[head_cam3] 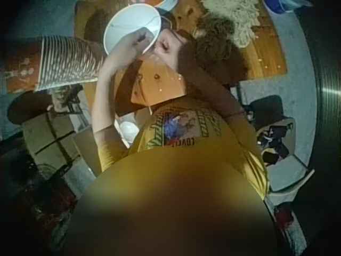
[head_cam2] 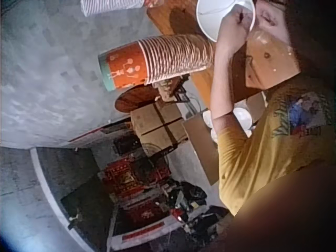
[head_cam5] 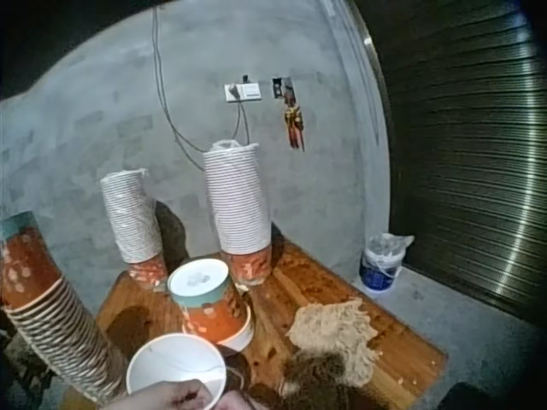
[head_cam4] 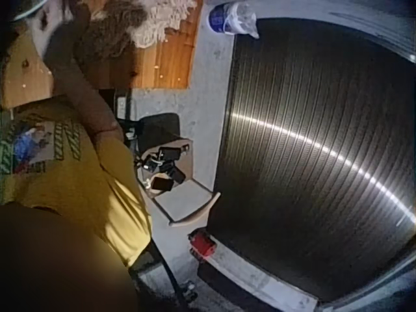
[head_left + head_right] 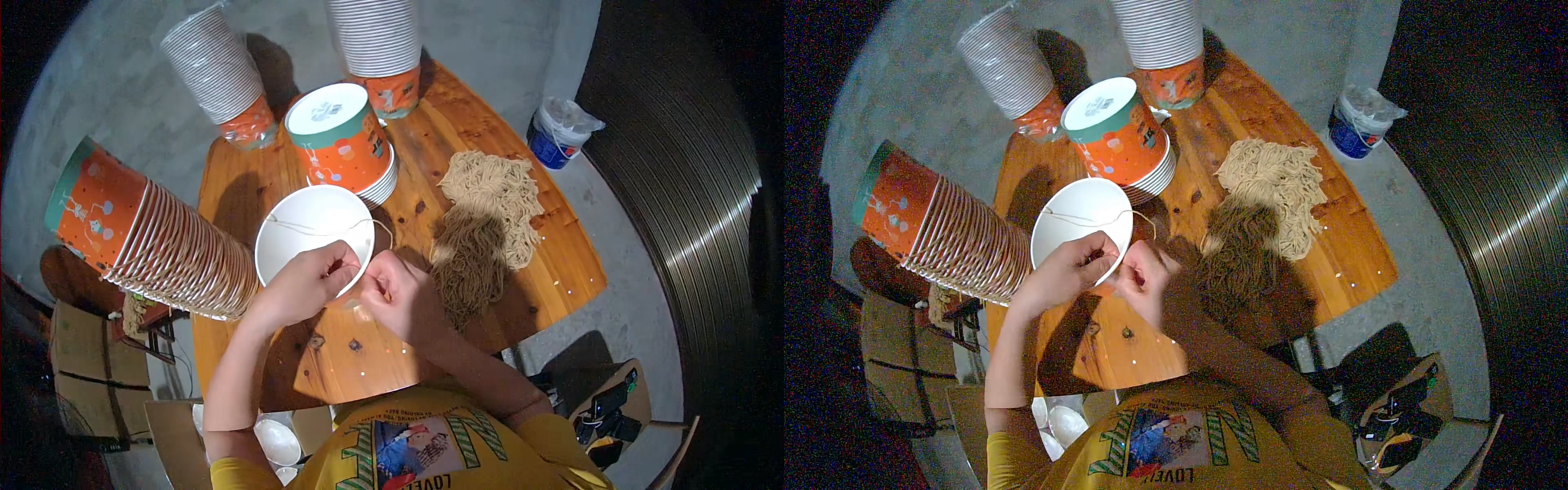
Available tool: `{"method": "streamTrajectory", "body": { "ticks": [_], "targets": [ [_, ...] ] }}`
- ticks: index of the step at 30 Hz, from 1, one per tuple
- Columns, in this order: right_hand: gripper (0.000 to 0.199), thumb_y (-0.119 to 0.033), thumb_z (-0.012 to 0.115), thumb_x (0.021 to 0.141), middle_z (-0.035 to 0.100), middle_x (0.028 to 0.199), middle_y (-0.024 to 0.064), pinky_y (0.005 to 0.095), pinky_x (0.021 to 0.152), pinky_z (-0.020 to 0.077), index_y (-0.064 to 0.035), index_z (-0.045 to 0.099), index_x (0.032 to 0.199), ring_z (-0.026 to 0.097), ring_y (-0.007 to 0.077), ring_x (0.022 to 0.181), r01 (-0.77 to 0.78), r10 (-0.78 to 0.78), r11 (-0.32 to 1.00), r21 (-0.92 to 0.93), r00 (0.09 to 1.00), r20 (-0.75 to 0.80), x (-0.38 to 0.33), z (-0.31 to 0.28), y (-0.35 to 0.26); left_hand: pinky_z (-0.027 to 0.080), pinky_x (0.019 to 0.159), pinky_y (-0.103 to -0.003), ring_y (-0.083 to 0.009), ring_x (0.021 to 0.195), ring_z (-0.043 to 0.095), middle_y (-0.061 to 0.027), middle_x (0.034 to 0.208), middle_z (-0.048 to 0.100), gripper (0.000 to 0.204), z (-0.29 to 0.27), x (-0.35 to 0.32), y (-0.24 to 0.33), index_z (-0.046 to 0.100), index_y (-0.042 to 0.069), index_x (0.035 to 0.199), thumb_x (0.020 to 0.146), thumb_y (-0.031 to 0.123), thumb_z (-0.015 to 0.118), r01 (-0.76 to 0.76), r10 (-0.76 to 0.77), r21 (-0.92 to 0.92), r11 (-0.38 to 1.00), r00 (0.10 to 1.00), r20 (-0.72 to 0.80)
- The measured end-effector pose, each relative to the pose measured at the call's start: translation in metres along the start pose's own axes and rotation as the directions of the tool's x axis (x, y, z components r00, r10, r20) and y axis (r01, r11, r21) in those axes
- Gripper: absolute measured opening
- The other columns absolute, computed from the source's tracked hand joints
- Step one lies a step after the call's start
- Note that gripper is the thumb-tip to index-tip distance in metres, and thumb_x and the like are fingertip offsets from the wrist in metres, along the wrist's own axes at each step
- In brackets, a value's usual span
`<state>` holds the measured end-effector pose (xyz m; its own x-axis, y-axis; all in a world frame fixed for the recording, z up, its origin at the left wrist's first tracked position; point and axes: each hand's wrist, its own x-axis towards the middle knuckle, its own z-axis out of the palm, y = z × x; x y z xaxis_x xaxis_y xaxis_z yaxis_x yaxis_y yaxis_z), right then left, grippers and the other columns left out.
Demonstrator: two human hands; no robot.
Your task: Packaging stacks of paper cups by bundling them together using string and a small stick for threading.
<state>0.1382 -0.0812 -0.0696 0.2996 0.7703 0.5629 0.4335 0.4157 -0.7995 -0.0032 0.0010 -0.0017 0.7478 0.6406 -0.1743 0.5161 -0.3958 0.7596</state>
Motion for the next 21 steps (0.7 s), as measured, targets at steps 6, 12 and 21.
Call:
{"method": "streamTrajectory", "body": {
  "ticks": [6,12,21],
  "targets": [
    [0.012,0.001,0.059,0.082,0.051,0.061,0.0005,0.0225,0.047,0.0369,-0.0022,0.052,0.092,0.046,0.0049,0.052,-0.189,0.175,0.976,0.103,0.976,0.133,0.008,-0.016,-0.004,0.045,0.06,-0.028,-0.0126,0.067,0.052,-0.0077,0.074,0.056,0.016,-0.003,-0.013,0.011,0.052,0.001,0.09,0.09,0.016,0.056,0.057,-0.051,0.012,0.998,0.957,-0.285],
    [0.005,-0.008,0.062,0.085,0.042,0.061,-0.0044,0.0207,0.045,0.0276,-0.0056,0.058,0.087,0.035,0.0014,0.051,-0.16,0.104,0.969,0.187,0.954,0.28,0.025,-0.016,-0.006,0.044,0.063,-0.025,-0.0102,0.07,0.051,-0.0048,0.081,0.055,0.013,0.003,-0.006,0.008,0.054,0.001,0.089,0.089,0.014,0.057,-0.153,0.141,-0.005,0.988,0.926,-0.351],
    [0.008,-0.013,0.056,0.091,0.054,0.071,-0.0049,0.0195,0.045,0.0292,-0.0081,0.05,0.092,0.041,0.0011,0.053,-0.492,0.303,0.749,0.443,0.85,0.431,0.03,-0.012,0.001,0.043,0.08,-0.023,-0.0086,0.087,0.053,0.0002,0.094,0.056,0.034,-0.001,0.002,0.009,0.048,0.004,0.115,0.083,0.001,0.059,0.032,-0.045,-0.561,0.827,0.999,-0.01]
  ]
}}
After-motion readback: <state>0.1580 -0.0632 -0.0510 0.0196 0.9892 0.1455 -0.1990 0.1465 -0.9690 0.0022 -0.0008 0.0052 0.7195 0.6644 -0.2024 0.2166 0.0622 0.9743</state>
